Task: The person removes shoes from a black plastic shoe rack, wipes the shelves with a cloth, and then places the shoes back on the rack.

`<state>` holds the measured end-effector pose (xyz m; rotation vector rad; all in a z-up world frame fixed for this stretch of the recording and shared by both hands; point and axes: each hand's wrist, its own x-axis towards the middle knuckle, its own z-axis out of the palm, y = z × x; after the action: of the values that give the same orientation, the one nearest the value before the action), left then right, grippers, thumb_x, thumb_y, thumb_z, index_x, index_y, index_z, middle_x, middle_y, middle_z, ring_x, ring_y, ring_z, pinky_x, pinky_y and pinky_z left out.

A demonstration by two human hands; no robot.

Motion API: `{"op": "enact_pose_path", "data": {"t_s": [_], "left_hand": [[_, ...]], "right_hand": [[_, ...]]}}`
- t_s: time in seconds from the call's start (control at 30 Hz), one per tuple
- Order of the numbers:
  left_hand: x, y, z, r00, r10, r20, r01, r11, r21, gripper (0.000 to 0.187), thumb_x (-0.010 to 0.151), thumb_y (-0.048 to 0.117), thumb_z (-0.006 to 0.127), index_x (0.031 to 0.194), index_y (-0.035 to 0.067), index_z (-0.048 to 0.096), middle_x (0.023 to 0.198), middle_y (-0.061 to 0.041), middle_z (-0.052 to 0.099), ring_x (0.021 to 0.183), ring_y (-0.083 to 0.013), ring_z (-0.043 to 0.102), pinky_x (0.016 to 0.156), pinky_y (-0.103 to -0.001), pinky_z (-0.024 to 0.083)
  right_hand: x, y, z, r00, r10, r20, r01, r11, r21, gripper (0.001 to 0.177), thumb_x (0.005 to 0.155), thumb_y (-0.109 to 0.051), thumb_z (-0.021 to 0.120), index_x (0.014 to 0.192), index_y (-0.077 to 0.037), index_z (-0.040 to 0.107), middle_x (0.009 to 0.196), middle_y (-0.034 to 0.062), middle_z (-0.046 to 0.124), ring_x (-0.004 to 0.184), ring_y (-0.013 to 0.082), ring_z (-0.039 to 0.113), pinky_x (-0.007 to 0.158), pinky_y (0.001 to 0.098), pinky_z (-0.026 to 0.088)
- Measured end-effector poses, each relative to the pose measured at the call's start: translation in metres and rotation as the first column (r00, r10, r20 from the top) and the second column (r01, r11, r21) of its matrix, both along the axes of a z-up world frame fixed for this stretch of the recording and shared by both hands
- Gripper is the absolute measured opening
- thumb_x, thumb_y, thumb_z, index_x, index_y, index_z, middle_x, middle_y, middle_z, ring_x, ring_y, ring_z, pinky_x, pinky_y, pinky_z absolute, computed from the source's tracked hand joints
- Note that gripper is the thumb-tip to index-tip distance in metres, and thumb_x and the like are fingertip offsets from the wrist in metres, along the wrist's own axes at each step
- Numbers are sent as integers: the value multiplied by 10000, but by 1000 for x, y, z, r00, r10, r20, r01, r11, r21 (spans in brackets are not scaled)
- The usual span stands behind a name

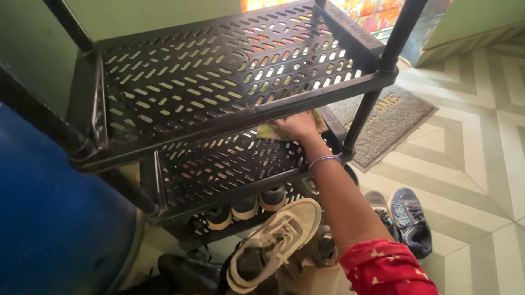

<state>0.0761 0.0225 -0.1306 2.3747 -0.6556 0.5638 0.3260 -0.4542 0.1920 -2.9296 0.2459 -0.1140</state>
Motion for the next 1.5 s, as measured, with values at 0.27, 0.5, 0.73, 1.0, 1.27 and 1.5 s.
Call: {"op": "enact_pose_path", "data": {"t_s": [0.27,0.5,0.73,1.0,1.27,1.5], "left_hand": [[-38,-8,108,972,-11,-237,1,999,-42,201,774,223,773,955,135,788,1006,-162,688,928,-329,713,867,-531,567],[-52,6,75,962,25,-271,-39,998,-45,318,785,187,759,1097,140,720,1171,-166,636,1108,-364,630,971,-530,499],[-78,7,95,969,55,-242,-73,995,-63,421,790,139,752,1199,118,655,1230,-153,623,1190,-391,580,1004,-520,469],[-91,-27,196,991,64,-114,-82,984,-160,398,780,143,745,1170,129,668,1207,-135,623,1191,-361,582,1003,-489,460],[18,-132,348,991,-106,-76,80,953,-292,422,1021,174,498,1410,14,521,1481,-188,520,1434,-369,433,1043,-440,449],[122,-192,304,992,12,-122,10,984,178,579,1044,380,414,1562,121,408,1619,-95,386,1504,-364,373,1234,-474,291]], "right_hand": [[-53,4,-3,973,-129,-190,133,991,9,974,914,-733,390,1653,-240,-11,1699,210,-104,1574,386,-83,1240,518,47],[-120,59,11,890,-384,-246,363,923,-128,923,930,-719,428,1655,-182,235,1696,155,170,1555,367,168,1184,642,218],[-150,86,-1,941,-337,9,330,915,-231,808,1006,-649,342,1549,-51,362,1615,197,318,1497,383,249,1148,600,228],[-163,145,-4,972,-164,170,181,979,-93,713,1015,-579,333,1517,-77,402,1567,201,382,1486,359,281,1171,617,207],[-177,172,22,989,134,59,-135,991,9,634,995,-603,386,1498,-229,485,1647,168,349,1528,376,272,1236,559,213],[-130,126,7,969,220,-113,-218,976,24,630,1008,-585,325,1603,-390,264,1718,115,117,1573,409,15,1207,688,16]]}}
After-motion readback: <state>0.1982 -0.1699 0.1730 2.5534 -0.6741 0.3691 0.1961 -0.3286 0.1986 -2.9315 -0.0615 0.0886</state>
